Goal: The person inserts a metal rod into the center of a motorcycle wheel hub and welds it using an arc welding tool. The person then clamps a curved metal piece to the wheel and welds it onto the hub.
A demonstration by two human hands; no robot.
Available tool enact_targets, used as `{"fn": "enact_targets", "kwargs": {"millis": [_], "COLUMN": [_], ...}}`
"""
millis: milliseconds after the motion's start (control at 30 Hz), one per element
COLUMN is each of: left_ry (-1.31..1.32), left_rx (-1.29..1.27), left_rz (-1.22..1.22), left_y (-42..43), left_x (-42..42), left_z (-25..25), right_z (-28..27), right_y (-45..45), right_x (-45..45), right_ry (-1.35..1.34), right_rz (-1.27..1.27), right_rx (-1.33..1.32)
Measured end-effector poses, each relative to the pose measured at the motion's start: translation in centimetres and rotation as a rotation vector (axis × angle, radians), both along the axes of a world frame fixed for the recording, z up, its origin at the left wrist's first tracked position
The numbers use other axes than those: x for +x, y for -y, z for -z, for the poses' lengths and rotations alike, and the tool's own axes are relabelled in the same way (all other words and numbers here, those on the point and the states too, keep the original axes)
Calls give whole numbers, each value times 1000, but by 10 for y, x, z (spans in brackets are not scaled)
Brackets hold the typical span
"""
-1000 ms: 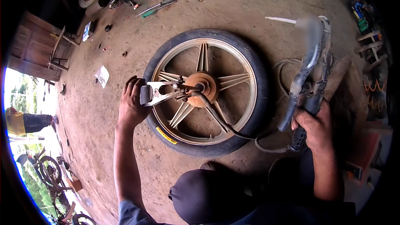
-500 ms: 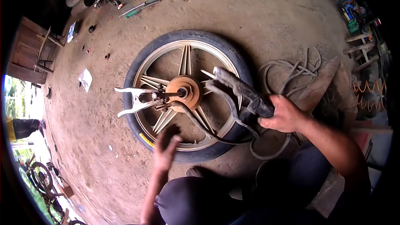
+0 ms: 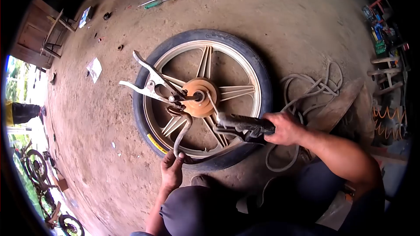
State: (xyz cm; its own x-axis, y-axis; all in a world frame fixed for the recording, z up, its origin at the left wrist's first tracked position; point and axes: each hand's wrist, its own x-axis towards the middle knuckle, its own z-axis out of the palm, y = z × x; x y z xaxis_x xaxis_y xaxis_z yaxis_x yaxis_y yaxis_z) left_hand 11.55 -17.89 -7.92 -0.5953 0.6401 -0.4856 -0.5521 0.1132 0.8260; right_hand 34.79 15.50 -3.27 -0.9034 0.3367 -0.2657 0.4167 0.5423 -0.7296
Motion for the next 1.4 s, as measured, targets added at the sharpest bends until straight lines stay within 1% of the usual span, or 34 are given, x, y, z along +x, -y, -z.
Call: {"fn": "enact_targets", "kwargs": {"millis": [67,100,133,200,267,367,433,500,600,667,867,900,933,1000,1033,1100,1133,1200,1233,1267,1333,1367,1400], "left_ry": [-58,-54,-50,-55,-50,-49,-73,-73,-75,-76,-59,-61,-65,-65,-65,-64,-66,-70,-69,-66,-50,-51,-51], "left_rx": [-124,-110,-139,-158,-163,-164,-148,-150,-153,-159,-131,-131,-129,-130,-138,-140,-138,-139,-141,-141,-128,-127,-128], "left_rz": [-7,-4,0,70,91,148,193,198,188,173,188,196,204,208,218,217,224,224,225,223,211,209,210], "left_y": [-2,-5,-4,0,2,6,5,4,3,4,6,6,5,4,5,8,7,7,7,8,8,8,8], "left_x": [8,12,13,8,4,0,-2,-1,0,0,0,0,0,-1,-1,-1,-1,-1,-1,0,0,0,0], "left_z": [-5,-9,-8,-12,-16,-20,-21,-22,-21,-19,-21,-22,-23,-25,-26,-26,-26,-26,-26,-26,-26,-26,-26], "right_z": [-2,5,9,15,23,33,30,30,37,39,40,43,37,47,51,55,55,55,50,51,61,78,71], "right_y": [-8,-10,-12,-11,-14,-13,-11,-11,-13,-11,-10,-8,-8,-4,-5,-7,-8,-9,-9,-6,3,5,8], "right_x": [-16,-22,-27,-34,-36,-33,-35,-35,-37,-38,-43,-43,-44,-41,-40,-38,-37,-34,-37,-35,-30,-22,-27], "right_ry": [33,-34,-40,-36,-28,-32,10,56,20,70,130,156,147,10,7,4,3,71,150,153,101,118,118], "right_rz": [-159,-182,-194,-168,-167,-94,-102,-107,-144,-130,-129,-130,-122,-36,-42,74,73,76,73,72,227,223,219], "right_rx": [138,164,167,165,159,108,105,108,129,94,103,162,96,-6,-5,-222,-221,-349,-307,-307,-640,-606,-606]}}
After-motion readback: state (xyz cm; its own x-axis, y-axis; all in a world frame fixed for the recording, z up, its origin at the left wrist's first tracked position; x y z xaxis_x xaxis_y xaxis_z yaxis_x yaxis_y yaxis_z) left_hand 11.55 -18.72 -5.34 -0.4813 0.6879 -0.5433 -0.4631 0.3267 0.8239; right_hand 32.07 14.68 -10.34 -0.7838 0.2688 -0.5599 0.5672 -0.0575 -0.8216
